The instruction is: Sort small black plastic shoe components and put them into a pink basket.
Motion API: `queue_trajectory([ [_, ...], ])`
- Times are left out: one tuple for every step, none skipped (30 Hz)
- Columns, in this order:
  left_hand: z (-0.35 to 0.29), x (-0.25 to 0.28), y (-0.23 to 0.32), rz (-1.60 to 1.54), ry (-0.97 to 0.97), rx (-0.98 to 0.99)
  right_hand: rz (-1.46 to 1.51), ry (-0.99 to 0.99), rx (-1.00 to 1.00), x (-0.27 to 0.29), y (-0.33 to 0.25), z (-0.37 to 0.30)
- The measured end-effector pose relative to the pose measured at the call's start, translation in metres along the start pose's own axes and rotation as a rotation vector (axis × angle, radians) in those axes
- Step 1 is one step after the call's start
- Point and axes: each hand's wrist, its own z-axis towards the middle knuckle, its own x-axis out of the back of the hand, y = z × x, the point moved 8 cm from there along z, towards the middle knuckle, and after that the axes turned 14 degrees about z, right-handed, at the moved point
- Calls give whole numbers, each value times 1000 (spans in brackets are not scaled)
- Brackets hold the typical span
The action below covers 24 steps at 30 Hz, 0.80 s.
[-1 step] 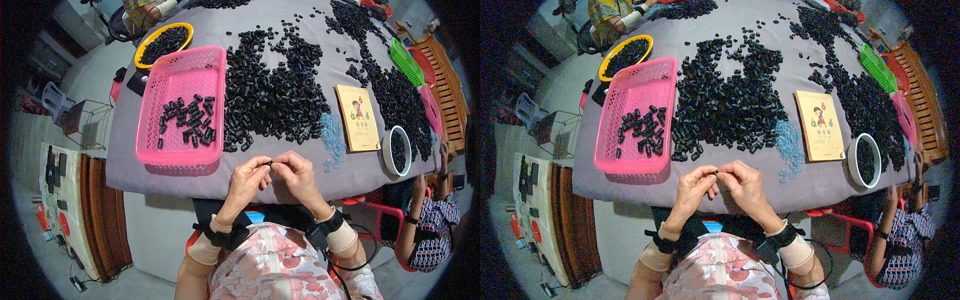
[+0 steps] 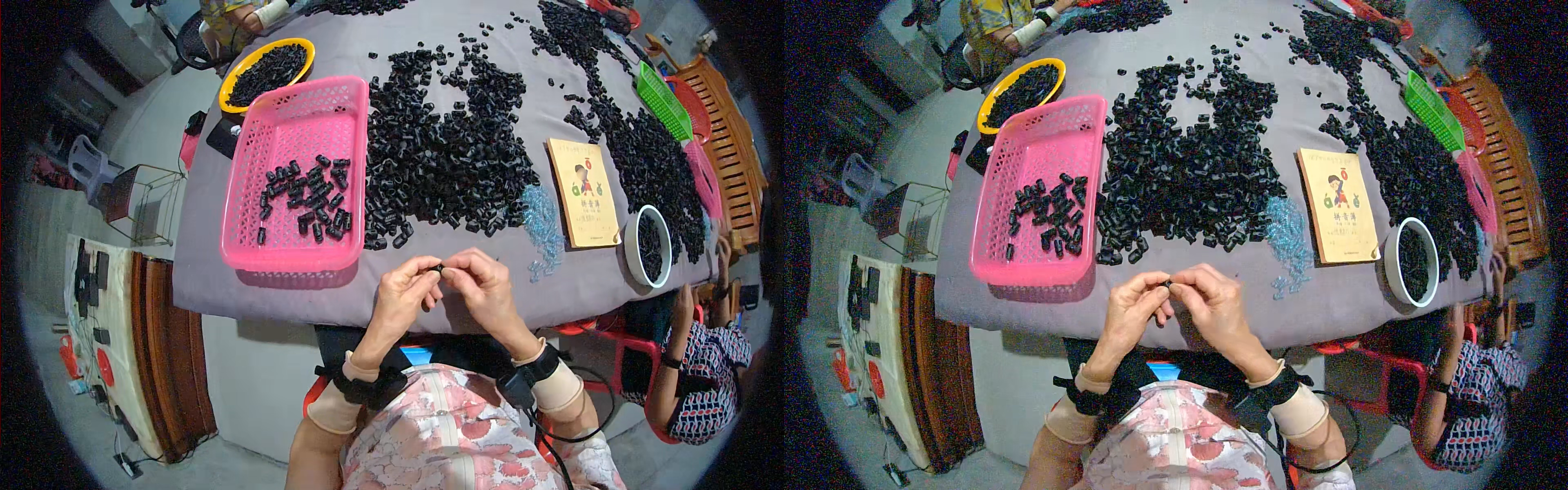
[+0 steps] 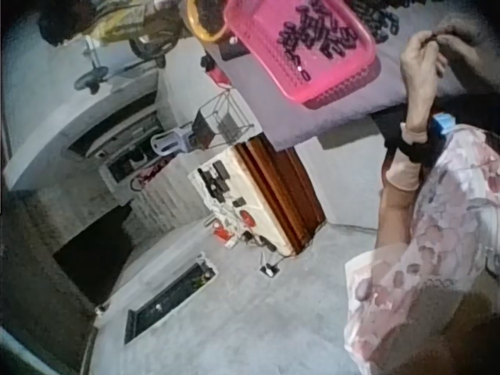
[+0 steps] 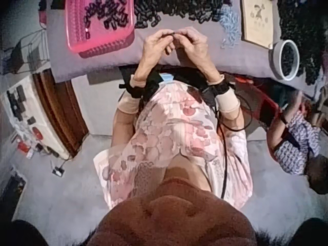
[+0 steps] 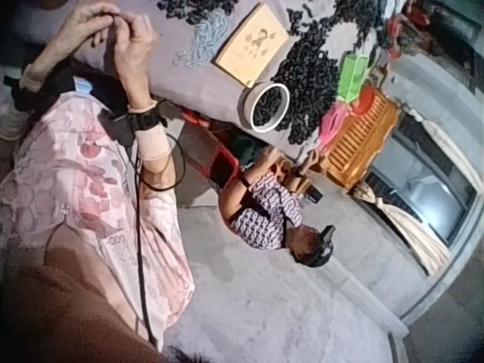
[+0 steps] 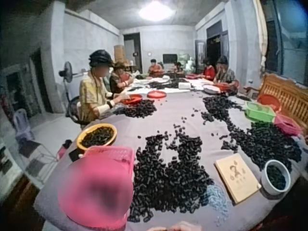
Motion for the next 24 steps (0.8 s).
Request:
queue_trajectory([
  [0,0,-1,0,-1,-3,-1,1,3,-2,-1,0],
  [-1,2,-4,-49,30,19,-88,-11,119,-8,-13,-1],
  [1,5,-8,-99,59,38,-179,-22,237,-13,-22,-2],
  [5,7,-10,-104,42,21,-157,-34,189,-17,-17,-3],
  [8,8,-10,-105,39,14,-161,-32,195,-16,-16,0],
  [8,8,-8,-127,22,4,-130,-41,202,-16,-15,1],
  [8,7,-6,-150,6,-6,-98,-51,208,-16,-15,2],
  [9,8,-6,-150,7,-8,-125,-73,209,-15,-16,6],
  [11,10,-6,-190,7,-3,-126,-73,212,-12,-16,11],
  [13,11,-6,-230,8,2,-166,-19,193,-5,-15,16],
  [15,14,-4,-230,8,-1,-206,35,175,0,-13,22],
  [17,17,1,-199,21,-23,-236,90,168,5,-11,29],
  [18,20,4,-168,34,-45,-299,78,179,6,-11,34],
  [20,21,4,-178,32,-46,-395,51,252,4,-9,40],
  [22,21,3,-178,31,-50,-492,25,326,0,-11,44],
  [24,21,-1,-207,26,-35,-492,26,330,-4,-9,48],
  [25,21,-3,-236,21,-20,-572,26,339,-11,-7,51],
  [24,21,-3,-236,24,-21,-651,24,347,-18,-7,54],
  [24,21,-2,-213,29,-28,-650,22,348,-19,-6,54],
  [24,21,-1,-191,34,-34,-647,-10,338,-23,-4,54],
  [23,20,0,-192,37,-33,-641,-43,327,-27,-2,53],
  [22,19,1,-160,41,-40,-559,-81,329,-27,0,51],
  [22,18,3,-129,43,-46,-558,-83,327,-25,-1,48],
  [21,19,6,-145,67,-53,-521,-120,314,-24,-3,46],
])
